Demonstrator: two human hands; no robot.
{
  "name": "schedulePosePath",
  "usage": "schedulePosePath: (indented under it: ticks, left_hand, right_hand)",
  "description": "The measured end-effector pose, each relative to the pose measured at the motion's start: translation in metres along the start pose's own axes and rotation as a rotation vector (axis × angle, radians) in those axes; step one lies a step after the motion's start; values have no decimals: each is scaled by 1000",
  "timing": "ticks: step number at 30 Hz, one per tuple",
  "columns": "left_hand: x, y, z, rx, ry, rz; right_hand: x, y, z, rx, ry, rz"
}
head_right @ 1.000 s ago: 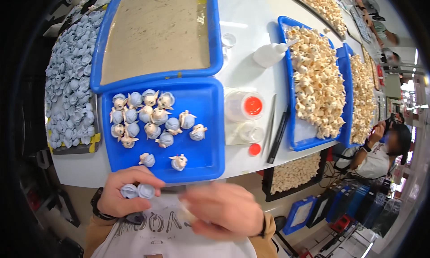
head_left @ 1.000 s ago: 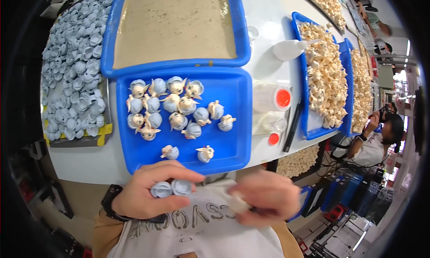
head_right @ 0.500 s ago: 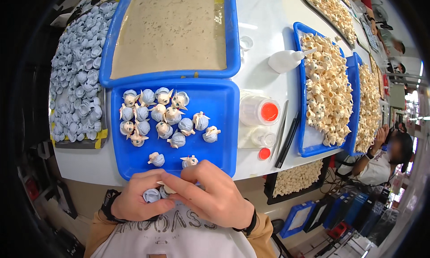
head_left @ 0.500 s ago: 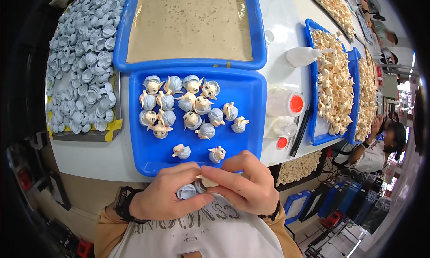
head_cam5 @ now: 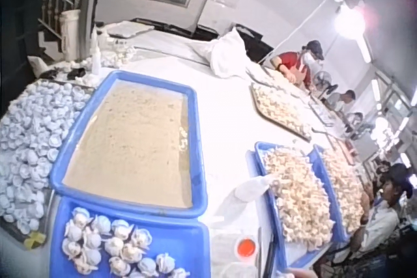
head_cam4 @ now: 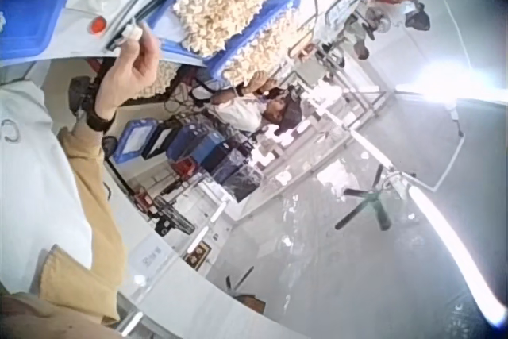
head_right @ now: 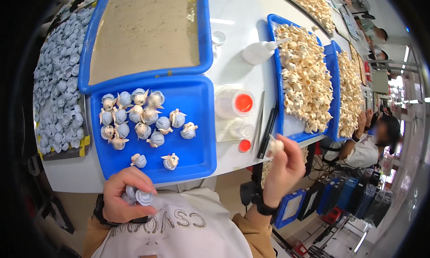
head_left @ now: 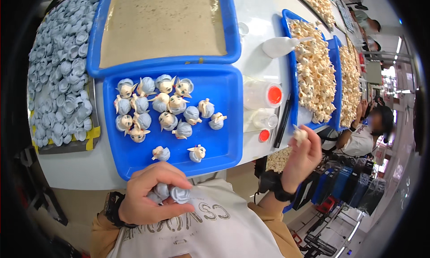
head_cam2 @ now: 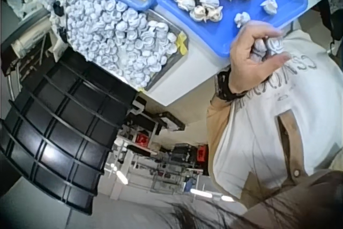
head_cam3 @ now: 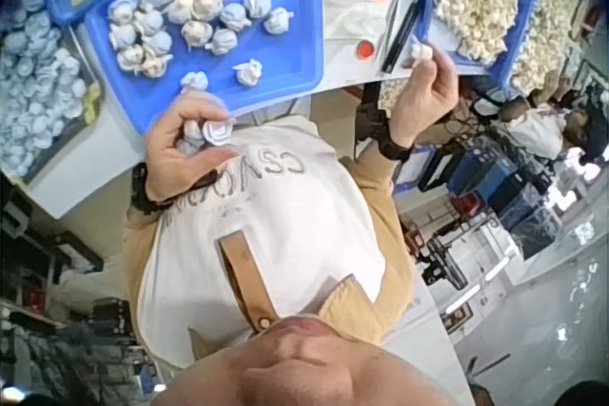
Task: The person assembles small decorative figures by hand. They pick up a light blue base and a beige component, apply a small amount of adhesive from a squeeze bottle, and press the parts together. The completed figures are placed into a blue tray.
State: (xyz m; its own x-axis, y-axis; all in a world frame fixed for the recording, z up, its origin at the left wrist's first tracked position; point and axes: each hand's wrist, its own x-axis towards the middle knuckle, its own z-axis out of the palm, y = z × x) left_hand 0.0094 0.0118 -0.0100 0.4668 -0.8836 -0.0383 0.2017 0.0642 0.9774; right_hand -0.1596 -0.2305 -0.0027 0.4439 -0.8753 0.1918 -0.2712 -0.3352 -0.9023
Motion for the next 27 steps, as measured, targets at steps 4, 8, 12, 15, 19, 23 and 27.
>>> schedulePosePath:
  ticks: [4, 8, 12, 15, 19, 23, 27]
  left_hand:
    - [-7, 2, -7, -54, 88, 22]
    - [-17, 5, -1, -306, 233, -136]
    - [-16, 3, 0, -253, 263, -128]
    - [-14, 0, -2, -175, 224, -82]
    - [-14, -7, -3, -112, 190, -33]
    - [-16, -1, -1, -292, 218, -100]
    - [-14, -2, -1, -263, 196, -97]
  right_hand:
    - [-3, 10, 17, 77, -18, 33]
    - [-4, 13, 24, 22, 21, 15]
    - [-6, 19, 22, -71, 0, 0]
    - [-6, 23, 21, -95, -9, -7]
    - [-5, 23, 22, -130, -12, -47]
    - [-4, 22, 24, -182, -16, -99]
    - [0, 19, 26, -287, -33, -234]
